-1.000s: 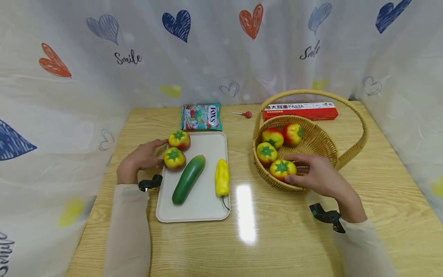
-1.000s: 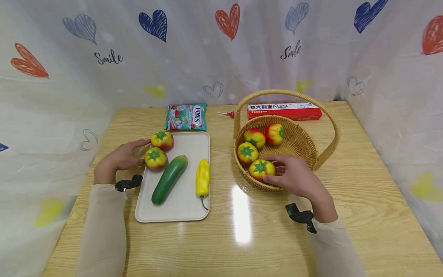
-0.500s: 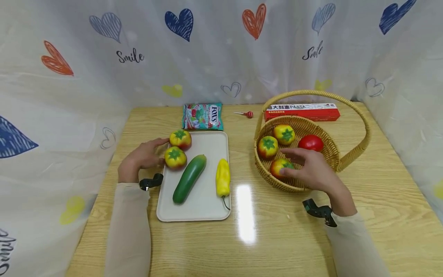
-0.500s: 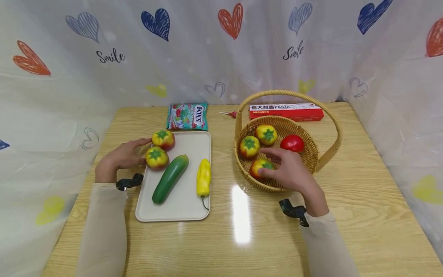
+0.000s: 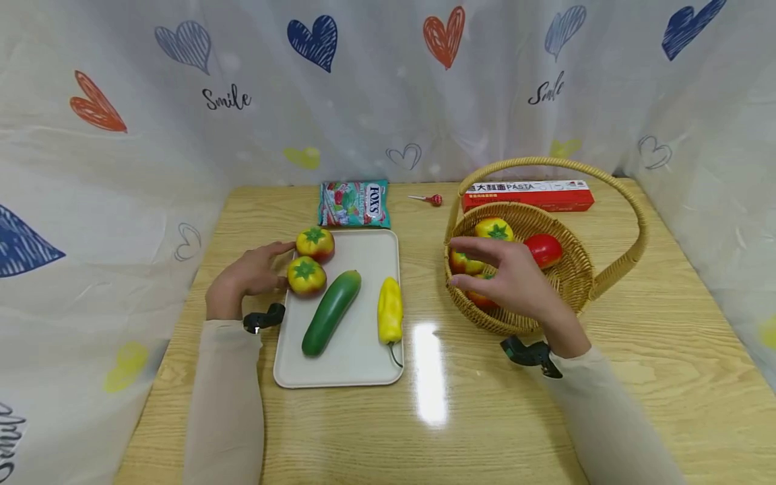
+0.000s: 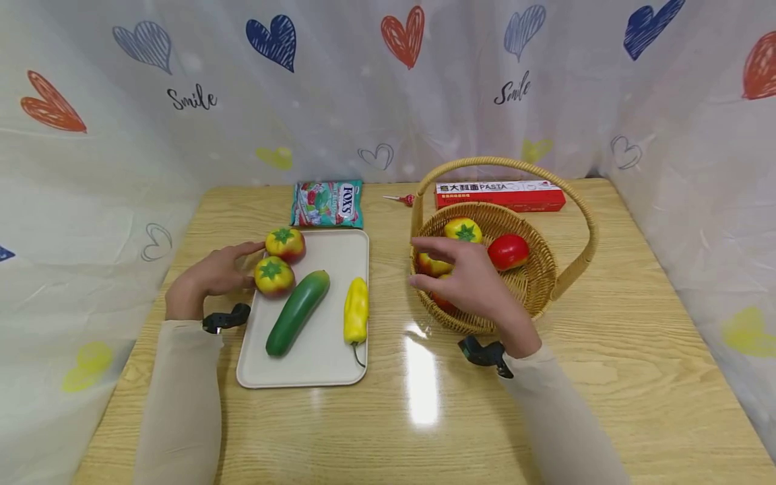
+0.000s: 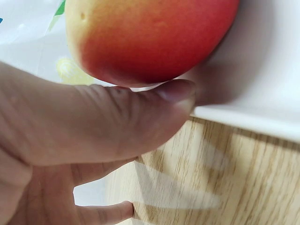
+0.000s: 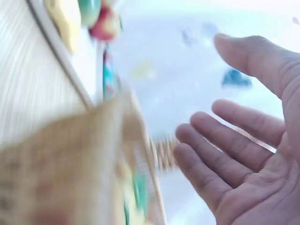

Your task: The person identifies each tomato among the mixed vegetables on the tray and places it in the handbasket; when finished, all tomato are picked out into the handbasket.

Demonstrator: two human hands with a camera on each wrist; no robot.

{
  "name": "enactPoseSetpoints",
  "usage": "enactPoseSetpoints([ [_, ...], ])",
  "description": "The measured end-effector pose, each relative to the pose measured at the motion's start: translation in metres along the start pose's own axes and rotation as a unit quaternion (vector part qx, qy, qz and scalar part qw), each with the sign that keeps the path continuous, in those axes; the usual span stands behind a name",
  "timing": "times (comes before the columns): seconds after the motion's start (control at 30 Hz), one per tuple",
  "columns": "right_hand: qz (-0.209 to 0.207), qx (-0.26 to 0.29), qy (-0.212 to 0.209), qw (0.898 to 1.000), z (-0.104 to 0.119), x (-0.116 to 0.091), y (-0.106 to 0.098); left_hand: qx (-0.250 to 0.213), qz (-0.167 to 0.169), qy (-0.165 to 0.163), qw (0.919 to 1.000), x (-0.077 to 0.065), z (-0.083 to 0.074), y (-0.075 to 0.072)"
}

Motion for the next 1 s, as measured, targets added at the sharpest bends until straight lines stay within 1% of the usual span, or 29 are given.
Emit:
enactPoseSetpoints([
  [0.1,0.018,0.014,-0.024,0.999,0.009,0.021,0.017,0.003,-0.001,0.004,1.0,-0.001,0.0,0.0],
  [0.23,0.036,0.039,-0.033,0.998,0.02,0.048,0.04,0.0,-0.002,0.011,0.9999,-0.001,0.0,-0.001],
  [0.37,0.036,0.074,-0.049,0.995,0.025,0.077,0.064,-0.008,-0.001,0.013,0.9999,-0.001,-0.001,0.0],
  [0.6,0.035,0.108,-0.086,0.99,0.026,0.127,0.102,-0.009,-0.001,0.013,0.9999,-0.002,-0.002,-0.001],
  [0.7,0.035,0.126,-0.085,0.988,0.021,0.145,0.117,-0.013,0.0,0.014,0.9998,-0.003,-0.003,-0.001],
  [0.77,0.038,0.131,-0.077,0.988,0.017,0.155,0.127,-0.015,0.0,0.016,0.9998,-0.003,-0.003,-0.001],
  [1.0,0.067,0.111,-0.028,0.991,0.002,0.182,0.153,-0.01,-0.002,0.02,0.9997,-0.004,-0.003,-0.002],
])
Point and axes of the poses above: each hand's wrist, its own x-axis towards the middle knuckle, its own y-axis out of the palm, z = x × y, the point moved 3 cm from there along x, towards the middle knuckle, and after that the axes turned 14 degrees about -y, right-handed, at the moved point
